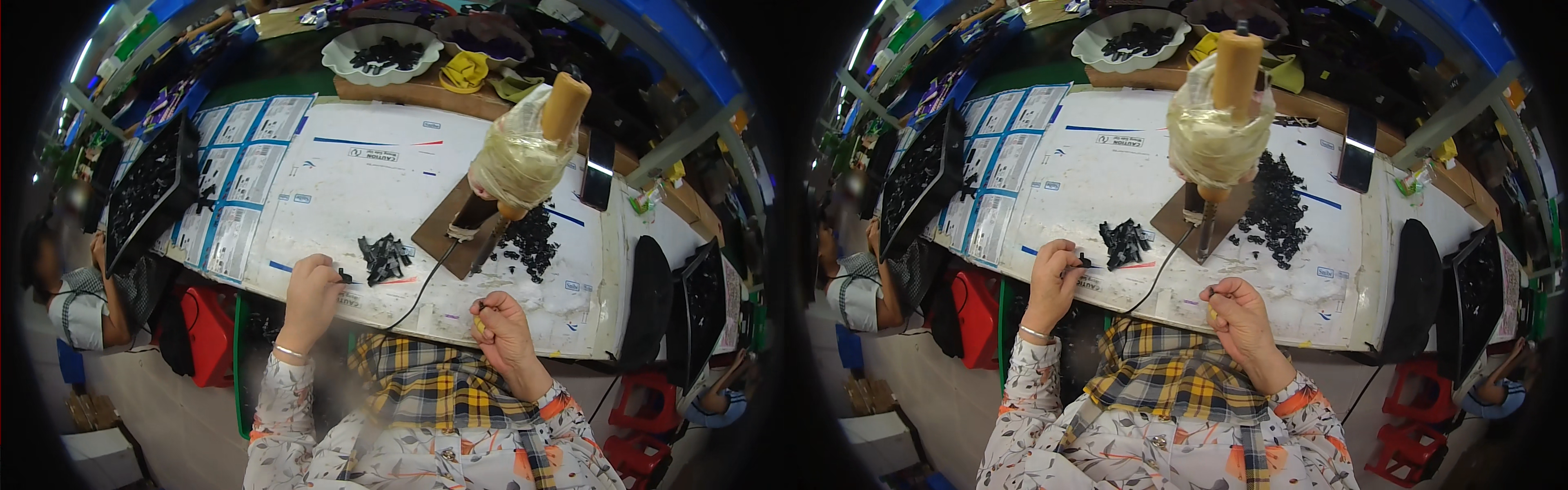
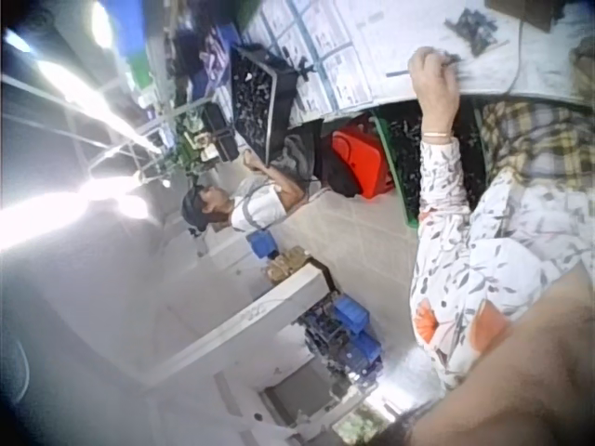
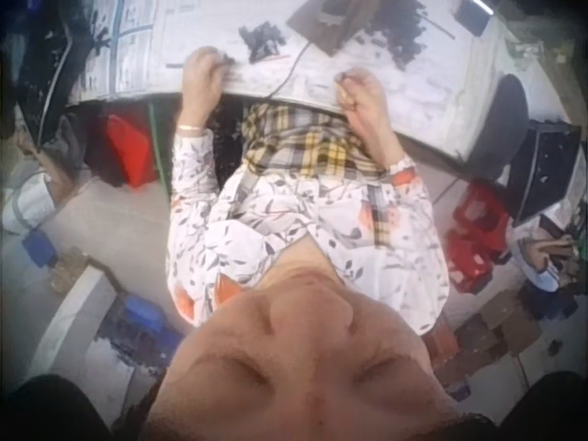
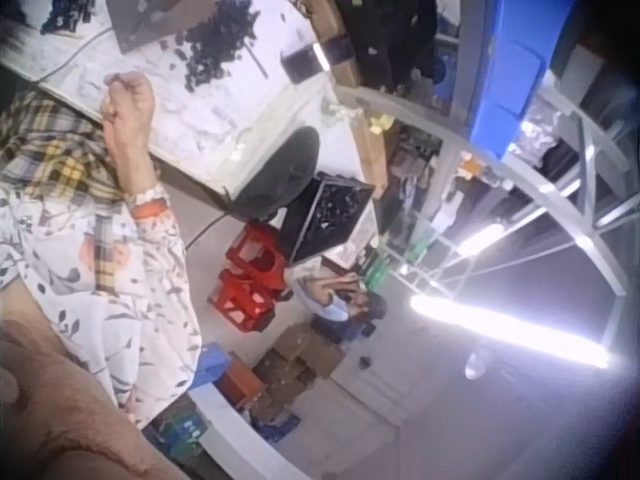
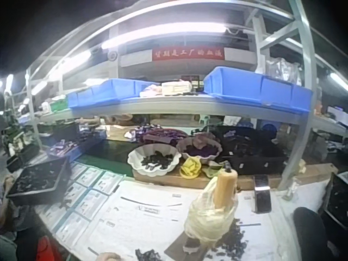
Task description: Manually assembling small black plastic components at a factory workbench.
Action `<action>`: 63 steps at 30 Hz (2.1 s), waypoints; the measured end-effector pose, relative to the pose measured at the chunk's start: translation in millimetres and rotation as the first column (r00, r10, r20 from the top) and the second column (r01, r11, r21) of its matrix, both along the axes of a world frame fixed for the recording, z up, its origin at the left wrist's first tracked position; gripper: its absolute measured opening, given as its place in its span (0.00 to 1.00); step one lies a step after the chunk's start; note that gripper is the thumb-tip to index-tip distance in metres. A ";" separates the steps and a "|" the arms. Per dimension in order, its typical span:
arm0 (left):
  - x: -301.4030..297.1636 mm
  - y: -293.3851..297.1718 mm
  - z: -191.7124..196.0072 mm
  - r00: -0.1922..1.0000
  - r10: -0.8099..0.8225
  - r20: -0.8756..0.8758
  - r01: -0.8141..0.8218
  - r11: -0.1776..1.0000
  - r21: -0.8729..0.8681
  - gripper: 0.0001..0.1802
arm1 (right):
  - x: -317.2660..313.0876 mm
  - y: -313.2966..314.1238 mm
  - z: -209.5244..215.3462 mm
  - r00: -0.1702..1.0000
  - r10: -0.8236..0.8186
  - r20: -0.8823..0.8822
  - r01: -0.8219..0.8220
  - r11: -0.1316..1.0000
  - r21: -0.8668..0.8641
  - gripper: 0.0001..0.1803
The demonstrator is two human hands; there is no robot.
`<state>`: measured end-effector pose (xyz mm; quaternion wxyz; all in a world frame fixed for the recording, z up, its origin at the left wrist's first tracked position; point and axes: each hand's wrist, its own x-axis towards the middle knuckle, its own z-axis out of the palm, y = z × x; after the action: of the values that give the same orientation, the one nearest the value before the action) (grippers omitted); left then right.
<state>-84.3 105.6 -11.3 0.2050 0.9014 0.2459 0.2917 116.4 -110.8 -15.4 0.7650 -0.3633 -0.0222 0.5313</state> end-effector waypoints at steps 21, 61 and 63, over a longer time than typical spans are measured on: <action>60.1 -89.7 24.7 0.952 0.054 0.301 0.301 0.007 -0.954 0.08 | -5.1 -2.1 -2.1 0.993 0.045 0.110 -0.051 0.997 0.050 0.06; 73.6 -107.9 23.9 0.964 0.085 0.251 0.254 -0.031 -0.967 0.05 | -2.6 -11.1 -1.3 0.916 0.122 0.382 -0.117 0.992 -0.036 0.05; 73.4 -107.9 23.9 0.963 0.090 0.252 0.255 -0.025 -0.967 0.05 | -2.1 -10.5 0.7 0.904 0.139 0.404 -0.129 0.990 -0.052 0.04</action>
<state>-11.0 -2.3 12.6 0.8312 0.4530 0.2983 0.1222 114.3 -121.2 -14.6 0.7008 -0.4728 -0.1994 0.4955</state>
